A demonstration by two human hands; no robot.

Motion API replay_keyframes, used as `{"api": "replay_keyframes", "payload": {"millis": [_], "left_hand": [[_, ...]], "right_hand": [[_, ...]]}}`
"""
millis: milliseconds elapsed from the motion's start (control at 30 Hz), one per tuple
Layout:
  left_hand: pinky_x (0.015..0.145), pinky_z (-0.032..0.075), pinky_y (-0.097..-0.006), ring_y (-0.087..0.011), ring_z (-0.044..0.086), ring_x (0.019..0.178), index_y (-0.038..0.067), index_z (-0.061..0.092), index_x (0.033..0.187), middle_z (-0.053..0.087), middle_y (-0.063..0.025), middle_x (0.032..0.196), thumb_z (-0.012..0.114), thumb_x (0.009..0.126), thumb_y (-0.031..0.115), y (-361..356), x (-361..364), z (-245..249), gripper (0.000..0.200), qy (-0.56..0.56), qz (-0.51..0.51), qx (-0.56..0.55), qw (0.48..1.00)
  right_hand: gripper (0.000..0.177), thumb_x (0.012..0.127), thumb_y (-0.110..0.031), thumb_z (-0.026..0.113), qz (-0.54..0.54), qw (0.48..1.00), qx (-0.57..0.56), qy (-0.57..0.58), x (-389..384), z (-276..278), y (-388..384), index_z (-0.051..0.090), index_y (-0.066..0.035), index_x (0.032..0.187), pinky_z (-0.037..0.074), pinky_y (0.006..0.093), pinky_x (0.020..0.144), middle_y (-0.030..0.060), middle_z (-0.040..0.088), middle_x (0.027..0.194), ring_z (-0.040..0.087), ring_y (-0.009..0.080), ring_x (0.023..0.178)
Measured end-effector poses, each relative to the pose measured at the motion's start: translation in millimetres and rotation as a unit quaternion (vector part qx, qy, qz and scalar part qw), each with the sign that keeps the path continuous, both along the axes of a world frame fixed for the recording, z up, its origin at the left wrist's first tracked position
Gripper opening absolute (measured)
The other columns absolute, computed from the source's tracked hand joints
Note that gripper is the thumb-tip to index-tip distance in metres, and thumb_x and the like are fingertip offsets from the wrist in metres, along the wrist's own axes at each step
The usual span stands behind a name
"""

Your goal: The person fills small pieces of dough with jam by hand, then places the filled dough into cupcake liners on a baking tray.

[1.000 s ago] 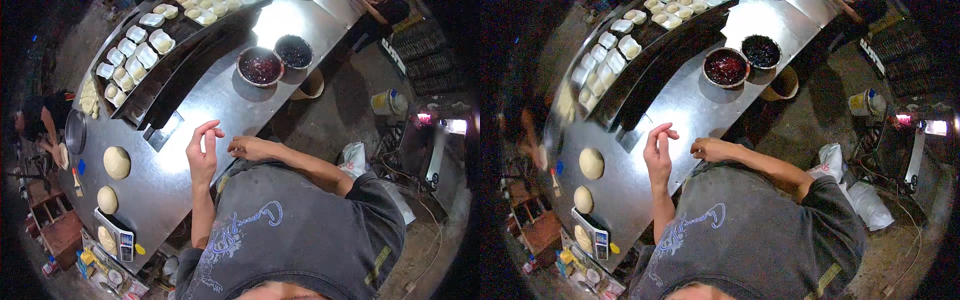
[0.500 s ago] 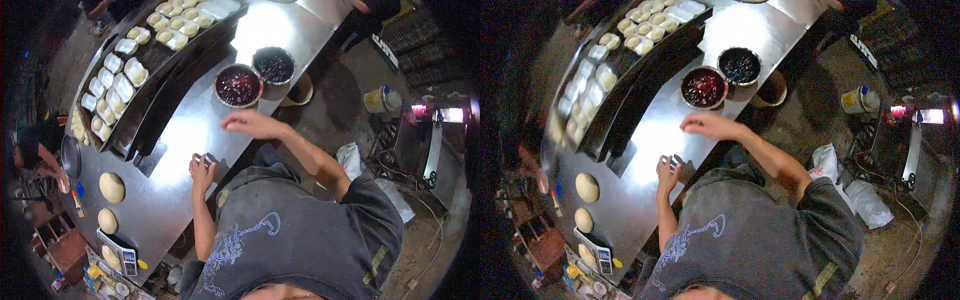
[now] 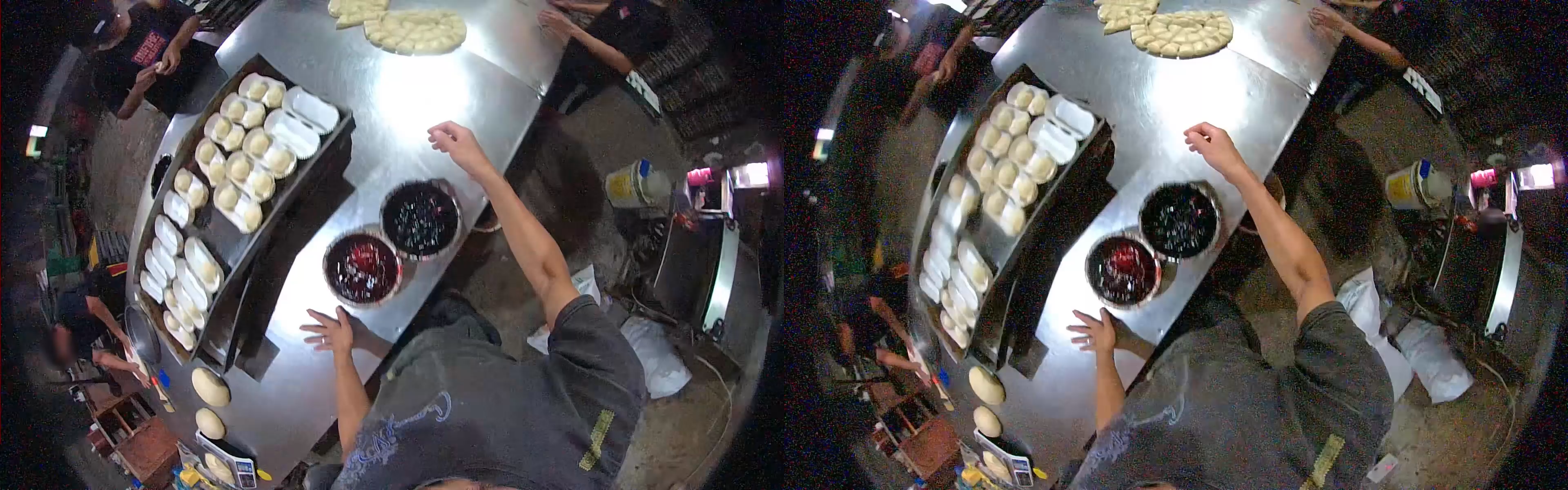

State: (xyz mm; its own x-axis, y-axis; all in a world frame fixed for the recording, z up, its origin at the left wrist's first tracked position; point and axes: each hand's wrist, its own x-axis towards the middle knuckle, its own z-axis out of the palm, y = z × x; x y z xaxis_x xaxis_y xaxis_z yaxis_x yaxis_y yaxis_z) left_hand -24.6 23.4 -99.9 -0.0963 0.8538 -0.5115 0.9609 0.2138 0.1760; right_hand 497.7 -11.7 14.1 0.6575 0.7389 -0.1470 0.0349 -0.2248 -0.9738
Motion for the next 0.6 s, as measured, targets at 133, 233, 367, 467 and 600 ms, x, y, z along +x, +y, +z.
{"api": "replay_keyframes", "payload": {"millis": [133, 233, 367, 467, 600], "left_hand": [[0.106, 0.002, -0.0809, -0.0664, -0.023, 0.139, 0.025, -0.015, 0.16, -0.029, -0.0306, 0.158, 0.038, 0.093, 0.076, 1, 6, -4, 0.099, 0.056, 0.008, -0.009, 0.998], [0.105, 0.005, -0.0818, -0.0677, -0.021, 0.138, 0.023, -0.015, 0.16, -0.029, -0.0318, 0.158, 0.042, 0.094, 0.071, 0, -3, -8, 0.1, 0.06, -0.017, 0.001, 0.998], [0.105, 0.008, -0.0823, -0.0692, -0.017, 0.138, 0.02, -0.015, 0.16, -0.027, -0.0334, 0.158, 0.05, 0.094, 0.061, -2, -5, -2, 0.101, 0.03, -0.018, 0.003, 0.999], [0.105, 0.009, -0.0818, -0.069, -0.015, 0.139, 0.02, -0.014, 0.16, -0.026, -0.0335, 0.158, 0.055, 0.092, 0.055, -1, -11, -5, 0.103, 0.038, -0.022, 0.004, 0.999], [0.107, 0.005, -0.08, -0.0681, -0.016, 0.139, 0.019, -0.013, 0.16, -0.026, -0.0335, 0.158, 0.057, 0.091, 0.054, -1, -13, -7, 0.104, 0.035, -0.01, -0.003, 0.999]], "right_hand": [[0.03, 0.099, -0.022, 0.057, -0.002, 0.985, -0.04, -0.168, 72, -62, 49, 0.067, -0.002, 0.119, 0.052, 0.0363, 0.088, 0.0164, 0.069, 0.11, 0.066, 0.0242, 0.101], [0.037, 0.089, -0.021, 0.064, -0.056, 0.951, -0.047, -0.301, 120, -95, 96, 0.065, -0.006, 0.123, 0.049, 0.0448, 0.091, 0.0208, 0.061, 0.109, 0.061, 0.0364, 0.101], [0.049, 0.09, -0.029, 0.067, -0.101, 0.901, -0.151, -0.393, 172, -102, 161, 0.056, -0.018, 0.137, 0.037, 0.0569, 0.103, 0.0199, 0.045, 0.136, 0.045, 0.0417, 0.124], [0.048, 0.089, -0.031, 0.07, -0.137, 0.862, -0.141, -0.467, 197, -107, 206, 0.057, -0.017, 0.133, 0.038, 0.0559, 0.099, 0.0185, 0.047, 0.133, 0.047, 0.0393, 0.12], [0.04, 0.092, -0.025, 0.067, -0.176, 0.827, -0.189, -0.499, 201, -100, 254, 0.061, -0.015, 0.13, 0.038, 0.0544, 0.105, 0.0238, 0.049, 0.135, 0.046, 0.0453, 0.123]]}}
